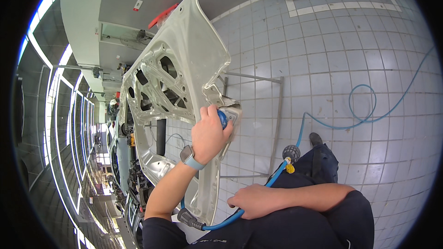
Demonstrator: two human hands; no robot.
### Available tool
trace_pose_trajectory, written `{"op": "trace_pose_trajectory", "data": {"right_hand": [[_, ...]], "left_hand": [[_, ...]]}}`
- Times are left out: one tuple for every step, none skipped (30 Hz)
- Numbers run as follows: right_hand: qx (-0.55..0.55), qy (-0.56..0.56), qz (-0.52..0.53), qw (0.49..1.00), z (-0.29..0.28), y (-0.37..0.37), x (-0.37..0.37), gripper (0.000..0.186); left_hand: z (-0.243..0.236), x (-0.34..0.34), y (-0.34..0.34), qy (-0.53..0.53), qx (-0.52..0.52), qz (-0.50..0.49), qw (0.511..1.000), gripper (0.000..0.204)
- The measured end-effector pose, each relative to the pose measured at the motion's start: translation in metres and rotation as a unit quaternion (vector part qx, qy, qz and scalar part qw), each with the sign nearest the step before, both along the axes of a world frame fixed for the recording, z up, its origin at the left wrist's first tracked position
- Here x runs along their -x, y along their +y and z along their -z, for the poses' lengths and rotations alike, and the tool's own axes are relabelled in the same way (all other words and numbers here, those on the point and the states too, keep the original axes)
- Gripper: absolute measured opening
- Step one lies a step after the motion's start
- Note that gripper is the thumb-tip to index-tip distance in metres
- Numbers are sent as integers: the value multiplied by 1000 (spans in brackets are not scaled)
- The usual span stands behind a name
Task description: The person uses a pneumatic sanding tool to sand the inner surface of a car hood mounted on a stand. The person moves the sander systematically across the metal surface, covering multiple areas including edges and recessed sections.
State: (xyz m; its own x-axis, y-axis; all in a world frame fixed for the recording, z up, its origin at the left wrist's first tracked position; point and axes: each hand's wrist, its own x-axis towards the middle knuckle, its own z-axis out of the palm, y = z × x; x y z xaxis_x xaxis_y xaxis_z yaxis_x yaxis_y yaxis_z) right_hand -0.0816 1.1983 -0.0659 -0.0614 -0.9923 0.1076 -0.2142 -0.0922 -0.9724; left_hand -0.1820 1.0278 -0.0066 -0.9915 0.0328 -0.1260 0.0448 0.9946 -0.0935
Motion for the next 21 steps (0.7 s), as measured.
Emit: {"op": "trace_pose_trajectory", "data": {"right_hand": [[0,-1,0,1000,-1,1,-1,39],[-3,-7,-4,1000,-1,2,-1,39],[-1,-2,0,1000,-1,3,-2,39],[-2,-2,0,1000,-1,4,-3,38],[-4,-7,-1,1000,0,4,-4,38],[-3,-3,3,1000,1,5,-5,37],[-3,-5,5,1000,2,5,-6,36],[-3,-11,5,1000,2,5,-7,36],[-3,-5,15,1000,3,4,-9,35],[-3,-4,20,1000,4,4,-11,34],[-6,-2,20,1000,5,3,-13,33],[0,-1,26,1000,6,2,-15,33],[3,1,28,1000,7,1,-16,32],[5,2,30,1000,8,1,-16,32],[6,0,31,999,9,1,-17,31],[7,-2,33,999,10,1,-17,30],[5,-3,31,999,10,1,-17,29],[-3,-6,38,999,9,0,-17,30],[-15,-8,38,999,7,-2,-16,31],[-40,-8,30,999,5,-4,-17,32],[-14,-23,41,999,2,-5,-17,30]], "left_hand": [[-3,-2,0,0,10,-9,1000,54],[-5,-5,-1,2,21,-7,1000,54],[-7,-7,-3,4,33,-7,999,54],[-9,-10,-5,5,42,-12,999,54],[-11,-14,-8,5,62,-3,998,52],[-15,-18,-12,4,79,2,997,51],[-17,-22,-16,16,94,15,995,50],[-20,-26,-21,25,127,25,991,48],[-19,-30,-23,23,177,48,983,48],[-18,-34,-26,33,221,78,972,47],[-17,-39,-28,32,266,98,959,47],[-15,-45,-27,40,290,125,948,44],[-11,-48,-26,43,296,152,942,42],[-7,-51,-24,44,306,170,936,40],[-4,-52,-22,15,317,177,932,38],[-2,-49,-20,-28,302,181,935,34],[-3,-44,-21,-4,300,216,929,33],[-7,-35,-25,-15,291,242,925,33],[-11,-25,-29,-31,286,262,921,33],[-15,-17,-32,-55,280,281,916,34],[-18,-11,-32,-75,280,299,909,34]]}}
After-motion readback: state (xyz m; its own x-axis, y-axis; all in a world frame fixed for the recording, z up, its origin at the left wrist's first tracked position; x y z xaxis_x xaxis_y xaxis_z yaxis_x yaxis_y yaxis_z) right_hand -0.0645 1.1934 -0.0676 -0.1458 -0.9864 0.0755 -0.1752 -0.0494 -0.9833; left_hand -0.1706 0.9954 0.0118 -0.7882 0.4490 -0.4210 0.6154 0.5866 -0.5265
